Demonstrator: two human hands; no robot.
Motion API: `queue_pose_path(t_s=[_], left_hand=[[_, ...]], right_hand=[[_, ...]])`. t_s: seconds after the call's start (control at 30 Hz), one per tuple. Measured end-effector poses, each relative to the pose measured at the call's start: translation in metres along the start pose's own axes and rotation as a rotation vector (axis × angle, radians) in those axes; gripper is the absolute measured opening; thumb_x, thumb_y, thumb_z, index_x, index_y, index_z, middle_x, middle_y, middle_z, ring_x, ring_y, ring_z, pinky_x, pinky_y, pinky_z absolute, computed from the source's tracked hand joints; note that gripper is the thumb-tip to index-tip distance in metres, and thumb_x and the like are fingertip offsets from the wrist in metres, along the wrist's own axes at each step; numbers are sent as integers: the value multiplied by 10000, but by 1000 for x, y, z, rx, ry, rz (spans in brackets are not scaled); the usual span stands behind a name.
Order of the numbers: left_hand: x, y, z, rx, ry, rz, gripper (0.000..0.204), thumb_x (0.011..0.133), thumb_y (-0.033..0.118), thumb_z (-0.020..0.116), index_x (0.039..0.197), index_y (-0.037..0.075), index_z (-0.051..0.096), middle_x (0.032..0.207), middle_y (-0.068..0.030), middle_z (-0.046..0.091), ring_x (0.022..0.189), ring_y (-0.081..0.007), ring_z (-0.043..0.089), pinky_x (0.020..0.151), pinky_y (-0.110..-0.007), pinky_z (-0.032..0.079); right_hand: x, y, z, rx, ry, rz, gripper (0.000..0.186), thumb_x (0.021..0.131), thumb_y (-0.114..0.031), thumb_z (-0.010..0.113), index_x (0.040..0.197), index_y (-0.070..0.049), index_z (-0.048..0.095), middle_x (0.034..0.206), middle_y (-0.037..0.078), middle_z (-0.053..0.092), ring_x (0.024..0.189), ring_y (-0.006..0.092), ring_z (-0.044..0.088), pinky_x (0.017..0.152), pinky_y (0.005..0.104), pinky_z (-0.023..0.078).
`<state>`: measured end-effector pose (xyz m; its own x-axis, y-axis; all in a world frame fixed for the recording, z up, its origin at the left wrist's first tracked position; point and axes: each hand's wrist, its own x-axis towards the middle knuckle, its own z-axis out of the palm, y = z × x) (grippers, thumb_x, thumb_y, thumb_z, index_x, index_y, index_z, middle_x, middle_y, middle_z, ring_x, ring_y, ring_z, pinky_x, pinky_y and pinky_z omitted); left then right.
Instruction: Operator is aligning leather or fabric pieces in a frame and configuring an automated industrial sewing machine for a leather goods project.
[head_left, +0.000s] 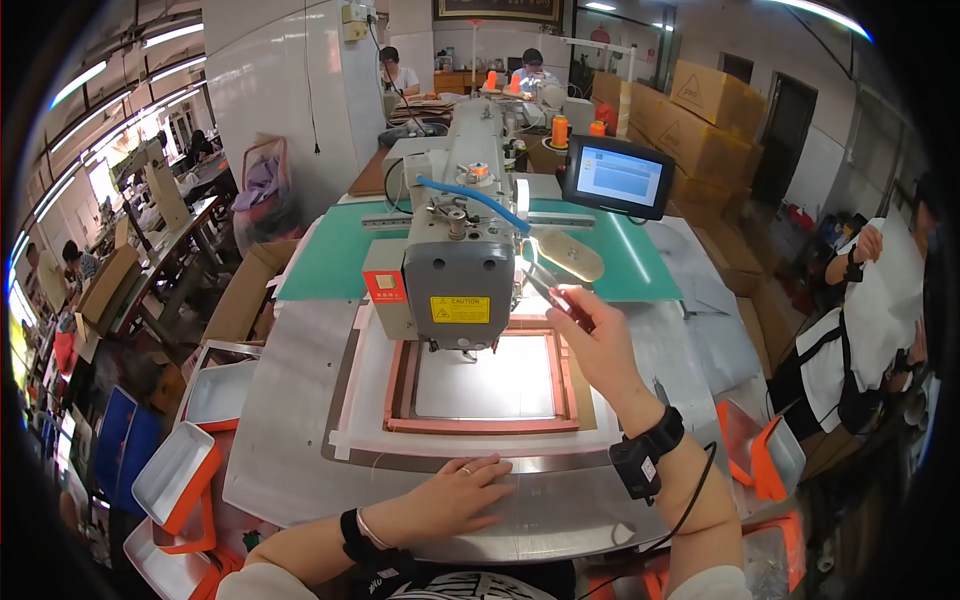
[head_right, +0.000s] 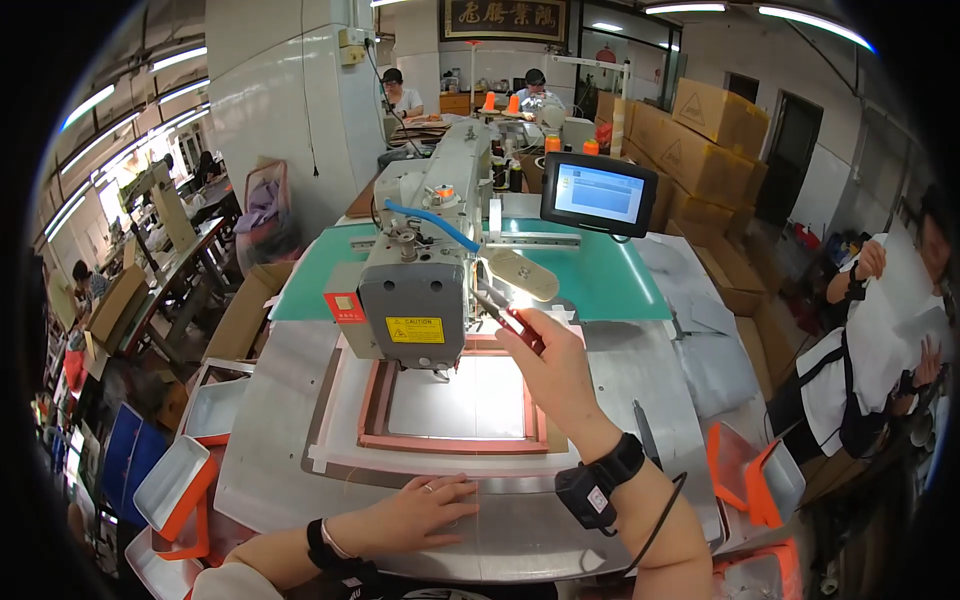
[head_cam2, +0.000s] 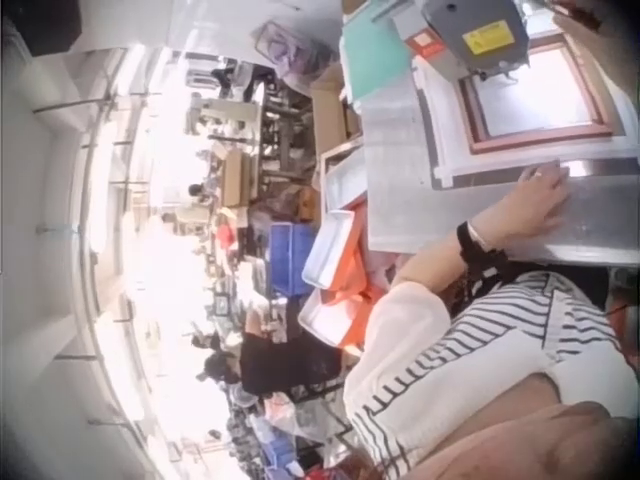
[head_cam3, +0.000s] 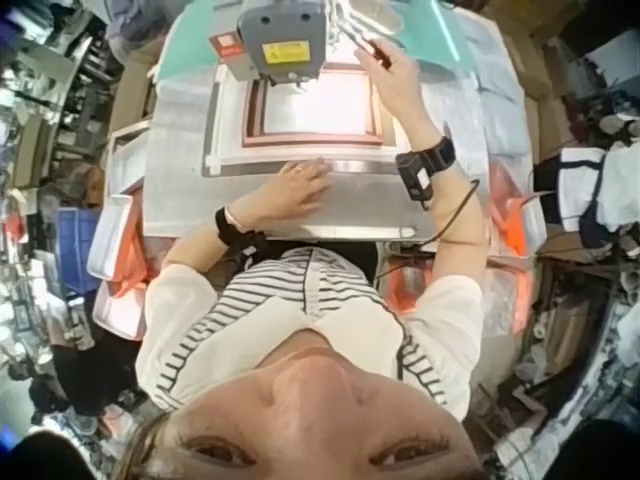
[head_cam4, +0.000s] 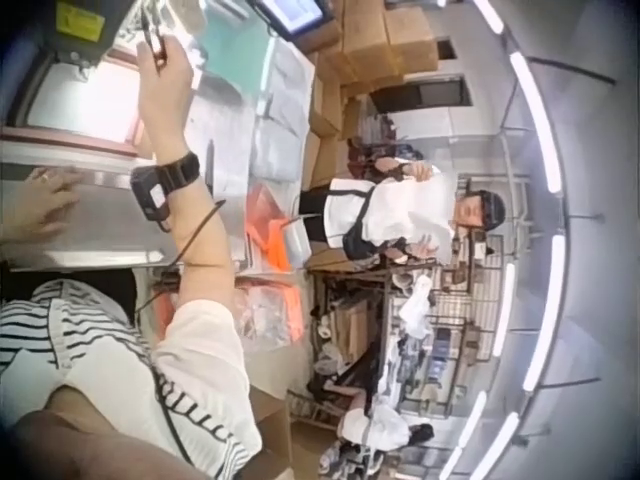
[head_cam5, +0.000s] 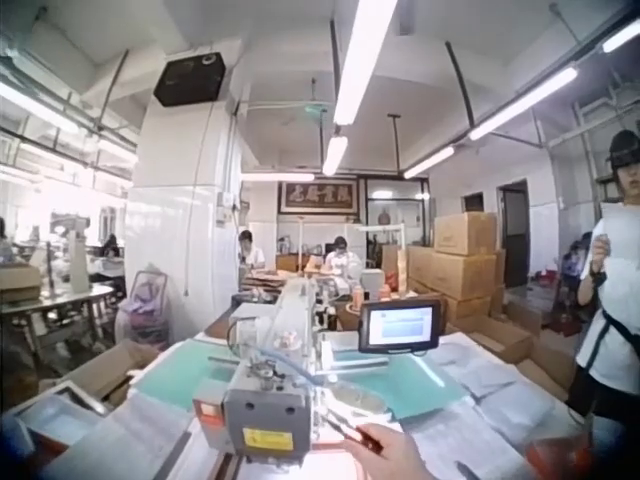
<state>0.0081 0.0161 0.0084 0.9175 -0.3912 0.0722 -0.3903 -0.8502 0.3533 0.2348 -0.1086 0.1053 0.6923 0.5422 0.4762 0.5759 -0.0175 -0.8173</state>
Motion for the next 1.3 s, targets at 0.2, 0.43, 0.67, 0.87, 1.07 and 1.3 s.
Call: queue_pose_path(t_s=[0.2,0.43,0.67,0.87,1.07,1.3], left_hand=[[0,-14,-60,-173,-6,-103,409,911,295,587,1265,94,540,1244,-100,584,1114,-277,561,954,-411,412],[8,-16,-104,-144,205,-92,333,851,174,648,1163,69,600,1106,-113,645,1020,-297,594,879,-397,453],[-6,-28,-136,-118,321,-179,311,808,90,675,1116,74,635,1013,-99,662,953,-285,605,828,-383,458],[-27,-30,-161,-9,315,-280,327,797,98,685,1120,74,639,998,-93,661,948,-294,601,829,-378,457],[-35,1,-235,131,216,-289,352,777,124,711,1118,60,650,1021,-113,660,937,-312,607,822,-382,463],[19,4,-320,169,121,-93,316,808,139,695,1096,24,642,1000,-148,663,894,-308,633,787,-369,495]], right_hand=[[13,1,16,-246,175,-189,216,867,-207,641,937,-3,634,737,133,604,607,271,568,567,356,443],[18,12,17,-379,215,-211,192,860,-215,649,895,-26,639,675,120,586,593,266,577,544,367,452],[15,8,16,-353,246,-259,182,862,-201,648,896,-22,638,676,117,593,586,259,576,530,368,450],[16,10,17,-364,244,-262,172,857,-192,650,895,-24,637,668,112,593,585,257,575,528,362,453],[17,15,17,-383,218,-225,180,850,-197,657,895,-23,639,656,113,590,589,260,577,522,370,455],[16,14,21,-351,236,-209,176,847,-195,660,910,-31,640,654,112,591,567,265,574,509,373,454]])
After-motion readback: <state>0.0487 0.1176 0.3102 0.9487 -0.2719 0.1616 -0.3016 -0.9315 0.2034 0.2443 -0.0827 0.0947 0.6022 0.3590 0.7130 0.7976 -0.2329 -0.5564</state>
